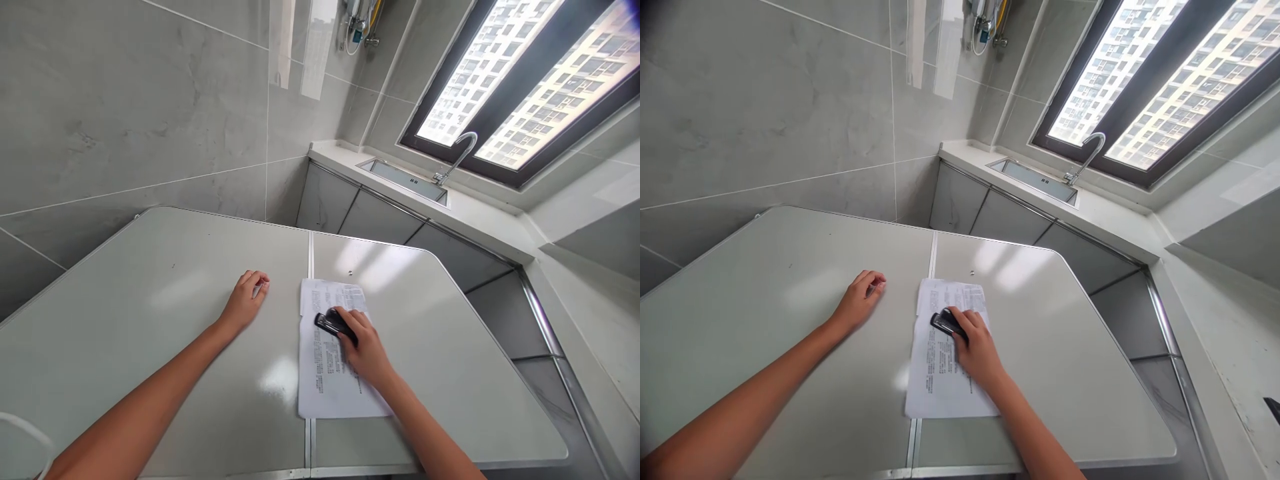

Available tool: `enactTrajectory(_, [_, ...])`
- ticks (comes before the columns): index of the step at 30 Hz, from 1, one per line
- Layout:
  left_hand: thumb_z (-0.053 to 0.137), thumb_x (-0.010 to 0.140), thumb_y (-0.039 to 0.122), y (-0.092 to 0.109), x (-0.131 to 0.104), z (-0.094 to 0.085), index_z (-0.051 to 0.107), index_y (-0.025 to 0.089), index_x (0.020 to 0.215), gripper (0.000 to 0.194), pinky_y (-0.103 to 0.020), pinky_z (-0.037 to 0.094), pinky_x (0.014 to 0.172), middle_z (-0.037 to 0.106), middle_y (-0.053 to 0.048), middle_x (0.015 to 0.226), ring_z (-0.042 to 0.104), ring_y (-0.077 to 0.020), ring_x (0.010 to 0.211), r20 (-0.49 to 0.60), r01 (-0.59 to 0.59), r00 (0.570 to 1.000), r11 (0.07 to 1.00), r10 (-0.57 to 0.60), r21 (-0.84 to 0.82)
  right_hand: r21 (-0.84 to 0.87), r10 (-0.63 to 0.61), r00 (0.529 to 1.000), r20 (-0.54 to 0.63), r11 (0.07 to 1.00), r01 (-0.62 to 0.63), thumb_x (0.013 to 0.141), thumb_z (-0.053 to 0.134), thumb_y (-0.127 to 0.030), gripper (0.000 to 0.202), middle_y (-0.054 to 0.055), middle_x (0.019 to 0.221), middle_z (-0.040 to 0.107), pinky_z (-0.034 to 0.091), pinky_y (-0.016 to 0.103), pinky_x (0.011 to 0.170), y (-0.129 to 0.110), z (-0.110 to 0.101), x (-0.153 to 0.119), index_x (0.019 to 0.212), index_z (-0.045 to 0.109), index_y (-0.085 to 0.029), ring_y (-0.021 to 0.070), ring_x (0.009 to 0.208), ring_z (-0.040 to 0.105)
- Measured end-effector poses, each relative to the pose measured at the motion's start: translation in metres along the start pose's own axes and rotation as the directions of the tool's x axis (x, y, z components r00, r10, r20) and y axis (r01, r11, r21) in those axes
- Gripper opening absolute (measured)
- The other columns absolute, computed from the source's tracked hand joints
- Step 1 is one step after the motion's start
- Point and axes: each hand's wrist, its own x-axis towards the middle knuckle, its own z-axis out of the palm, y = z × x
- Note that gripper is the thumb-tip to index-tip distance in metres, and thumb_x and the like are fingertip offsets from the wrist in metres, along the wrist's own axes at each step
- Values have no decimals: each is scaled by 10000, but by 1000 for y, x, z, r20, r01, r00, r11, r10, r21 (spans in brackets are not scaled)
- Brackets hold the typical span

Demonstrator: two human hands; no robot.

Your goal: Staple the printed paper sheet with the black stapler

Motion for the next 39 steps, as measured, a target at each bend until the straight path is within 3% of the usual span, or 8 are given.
enactTrajectory(8, [460,1022,381,0,1,1,608,229,1058,215,-373,496,915,624,-61,1069,600,-217,1030,-12,14,1000,1000,-14,14,2,110,994,2,994,-110,1008,553,-374,518,78,1174,667,590,463,866,35,-37,-38,1521,483,-357,277,1015,652])
enactTrajectory(11, [468,1010,365,-1,2,0,588,224,968,190,-346,485,878,626,-47,990,592,-199,945,-46,1,999,1000,0,6,126,123,992,-5,985,-122,976,595,-472,501,81,1140,695,569,398,843,56,-59,-21,1443,575,-291,262,1006,671])
enactTrajectory(14, [473,1001,380,0,4,-4,526,221,824,244,-307,461,764,597,-13,825,542,-171,773,-76,42,996,999,-44,-26,173,283,947,-154,951,-256,1007,467,-509,400,79,937,730,533,360,798,101,-80,5,1058,729,-211,241,877,682])
enactTrajectory(17, [453,1011,422,-1,6,-10,495,213,706,372,-288,411,657,545,0,689,486,-154,659,-58,131,989,984,-138,-123,-56,389,895,-218,911,-409,922,532,-511,383,56,694,683,463,334,689,147,-85,31,747,675,-201,212,674,611])
enactTrajectory(20, [441,1015,440,-4,8,-14,443,210,619,458,-288,400,631,495,-5,628,470,-151,624,-85,174,975,943,-206,-283,-251,377,905,-200,873,-419,890,515,-453,316,38,645,640,366,304,614,171,-76,45,716,626,-214,182,607,522])
enactTrajectory(25, [471,1002,432,-11,10,-13,442,212,622,440,-285,405,626,496,-7,634,462,-150,614,-95,182,968,912,-231,-367,-382,305,915,-265,838,-390,926,457,-379,279,44,713,623,282,295,605,173,-58,46,740,583,-213,168,624,460])
enactTrajectory(34, [461,1002,469,-15,11,-9,468,214,627,454,-291,422,633,508,-12,639,473,-159,622,-47,189,976,934,-213,-302,-216,344,905,-252,891,-399,915,514,-437,312,5,630,584,357,292,618,179,-68,42,689,539,-224,163,601,482])
enactTrajectory(39, [463,996,473,-11,10,-11,466,214,619,458,-290,428,635,506,-13,633,473,-159,619,-56,188,976,942,-211,-279,-248,76,943,-324,955,-163,1007,474,-414,327,73,833,692,486,352,744,138,-54,49,845,672,-211,223,791,623])
